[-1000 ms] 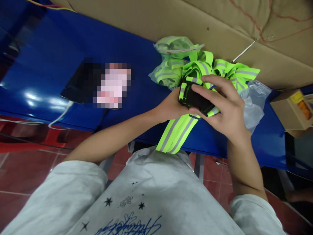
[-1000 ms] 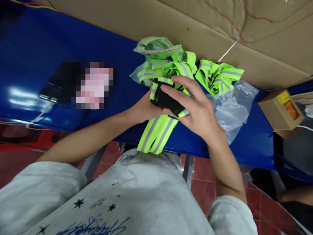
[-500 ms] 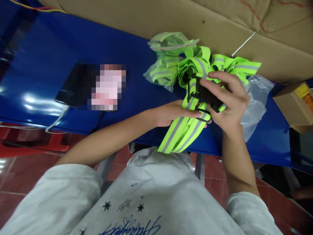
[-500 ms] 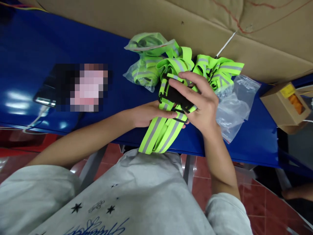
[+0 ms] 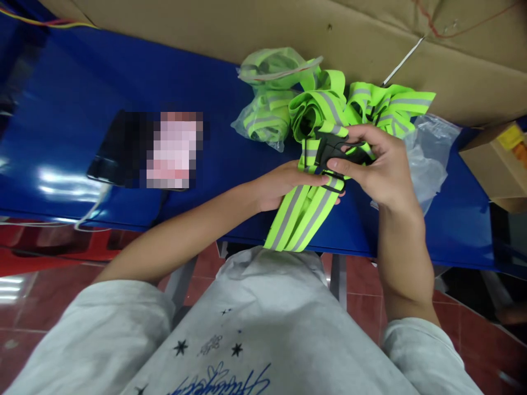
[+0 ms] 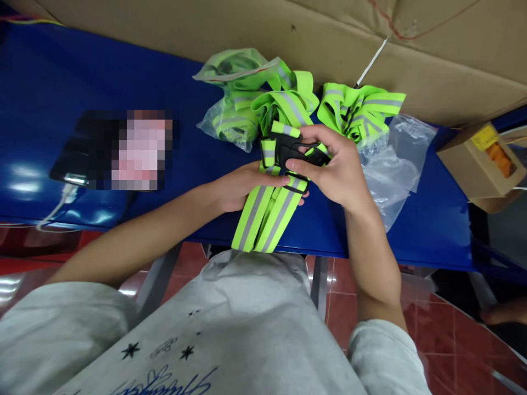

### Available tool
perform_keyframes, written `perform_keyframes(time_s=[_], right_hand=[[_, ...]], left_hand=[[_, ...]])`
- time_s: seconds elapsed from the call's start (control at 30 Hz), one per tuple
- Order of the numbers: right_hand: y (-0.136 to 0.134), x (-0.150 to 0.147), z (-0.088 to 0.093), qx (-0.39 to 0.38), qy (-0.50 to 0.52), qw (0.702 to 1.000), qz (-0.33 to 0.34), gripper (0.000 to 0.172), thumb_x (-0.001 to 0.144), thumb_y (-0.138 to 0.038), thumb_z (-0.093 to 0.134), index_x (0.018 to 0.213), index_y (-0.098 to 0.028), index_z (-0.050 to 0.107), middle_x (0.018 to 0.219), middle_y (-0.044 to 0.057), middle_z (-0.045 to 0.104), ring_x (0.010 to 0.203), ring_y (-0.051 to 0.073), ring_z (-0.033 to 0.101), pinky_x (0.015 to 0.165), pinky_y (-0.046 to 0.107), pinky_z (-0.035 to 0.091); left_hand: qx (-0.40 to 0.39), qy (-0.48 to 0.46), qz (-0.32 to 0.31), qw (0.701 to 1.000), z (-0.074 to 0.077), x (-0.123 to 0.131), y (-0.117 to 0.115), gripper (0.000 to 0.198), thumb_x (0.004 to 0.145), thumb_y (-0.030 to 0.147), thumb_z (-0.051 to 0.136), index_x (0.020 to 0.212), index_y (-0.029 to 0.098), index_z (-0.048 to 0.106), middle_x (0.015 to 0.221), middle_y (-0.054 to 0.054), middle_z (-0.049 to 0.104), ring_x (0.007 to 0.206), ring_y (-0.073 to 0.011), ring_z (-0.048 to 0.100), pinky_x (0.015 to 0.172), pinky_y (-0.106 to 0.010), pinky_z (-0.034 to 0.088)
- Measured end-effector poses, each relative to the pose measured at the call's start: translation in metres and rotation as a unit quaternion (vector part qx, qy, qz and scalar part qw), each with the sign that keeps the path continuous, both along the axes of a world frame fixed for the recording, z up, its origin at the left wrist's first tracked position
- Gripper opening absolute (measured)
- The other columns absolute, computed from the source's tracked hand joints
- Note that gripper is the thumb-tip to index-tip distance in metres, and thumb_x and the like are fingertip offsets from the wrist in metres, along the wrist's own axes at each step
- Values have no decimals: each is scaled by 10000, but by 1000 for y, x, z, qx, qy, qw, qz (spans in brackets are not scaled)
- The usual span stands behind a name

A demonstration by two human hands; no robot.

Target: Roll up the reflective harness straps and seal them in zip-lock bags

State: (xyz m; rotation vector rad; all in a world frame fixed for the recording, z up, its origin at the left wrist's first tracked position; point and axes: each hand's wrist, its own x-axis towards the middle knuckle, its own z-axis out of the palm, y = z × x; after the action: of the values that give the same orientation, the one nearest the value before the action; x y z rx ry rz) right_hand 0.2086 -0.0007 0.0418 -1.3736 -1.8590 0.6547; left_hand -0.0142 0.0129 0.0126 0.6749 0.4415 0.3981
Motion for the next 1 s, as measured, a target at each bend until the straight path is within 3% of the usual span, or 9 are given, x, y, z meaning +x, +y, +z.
perform_keyframes(time_s=[0.1,0.2,0.37,0.5,0.6,0.7,0.8,0.9,1.0], right_hand=[[-9,-10,10,84,-77,993,-41,385,1011,-512,712,1328,-295,707,1230,85,763,1209,301,716,1088,520,618],[-14,-17,14,141,-138,980,-5,365,1101,-417,554,1424,-302,677,1423,81,710,1381,322,652,1204,554,548],[-14,-22,5,209,-195,953,98,461,1115,-236,486,1548,-355,592,1555,65,651,1495,272,586,1274,534,478],[-12,-21,5,123,-146,972,139,430,1030,-534,681,1419,-351,693,1653,69,547,1583,325,495,1286,591,480],[-7,-12,8,91,-62,990,84,583,995,-747,618,1405,-338,693,1679,66,505,1618,326,449,1297,584,469],[-3,-5,7,49,8,997,56,673,963,-784,642,1447,-316,665,1572,68,609,1490,318,597,1203,556,569],[-3,-7,0,-37,46,996,66,594,896,-703,788,1309,-277,757,1202,44,786,1120,283,772,946,477,702],[-6,-17,-8,-67,96,993,16,448,903,-613,817,1175,-258,802,946,4,784,820,214,758,719,387,703],[-10,-28,-10,-32,100,994,-25,330,922,-559,812,1080,-269,803,876,-13,760,730,188,728,649,354,673]], left_hand=[[-29,-36,-26,999,-2,0,2,365,818,352,932,1117,180,813,1184,-139,842,1179,-334,802,1104,-505,634],[-39,-49,-34,997,-1,-1,5,315,855,407,897,1071,194,813,1144,-114,848,1187,-344,796,1070,-489,649],[20,-53,67,996,5,-2,8,464,868,644,849,1049,222,786,1049,-61,839,1034,-279,808,957,-409,672],[32,-10,103,994,9,-5,10,496,865,628,865,1169,249,768,1093,-62,837,1027,-264,806,904,-373,670],[47,-26,91,994,11,-6,7,505,851,613,885,1166,234,777,1101,-81,844,1025,-289,819,964,-432,672],[65,-27,75,995,11,-6,1,478,814,526,946,1124,199,788,1085,-99,850,1017,-297,827,1032,-476,652],[80,-20,105,991,6,-4,-4,520,766,445,995,1157,178,781,1080,-90,850,1024,-273,824,1096,-477,615],[60,-29,83,994,-1,-1,-4,511,742,362,1014,1149,159,782,1049,-96,849,1007,-266,822,1072,-474,623],[7,-35,51,998,-7,2,-1,504,729,300,1018,1158,172,786,1061,-104,849,987,-260,825,998,-448,649]])
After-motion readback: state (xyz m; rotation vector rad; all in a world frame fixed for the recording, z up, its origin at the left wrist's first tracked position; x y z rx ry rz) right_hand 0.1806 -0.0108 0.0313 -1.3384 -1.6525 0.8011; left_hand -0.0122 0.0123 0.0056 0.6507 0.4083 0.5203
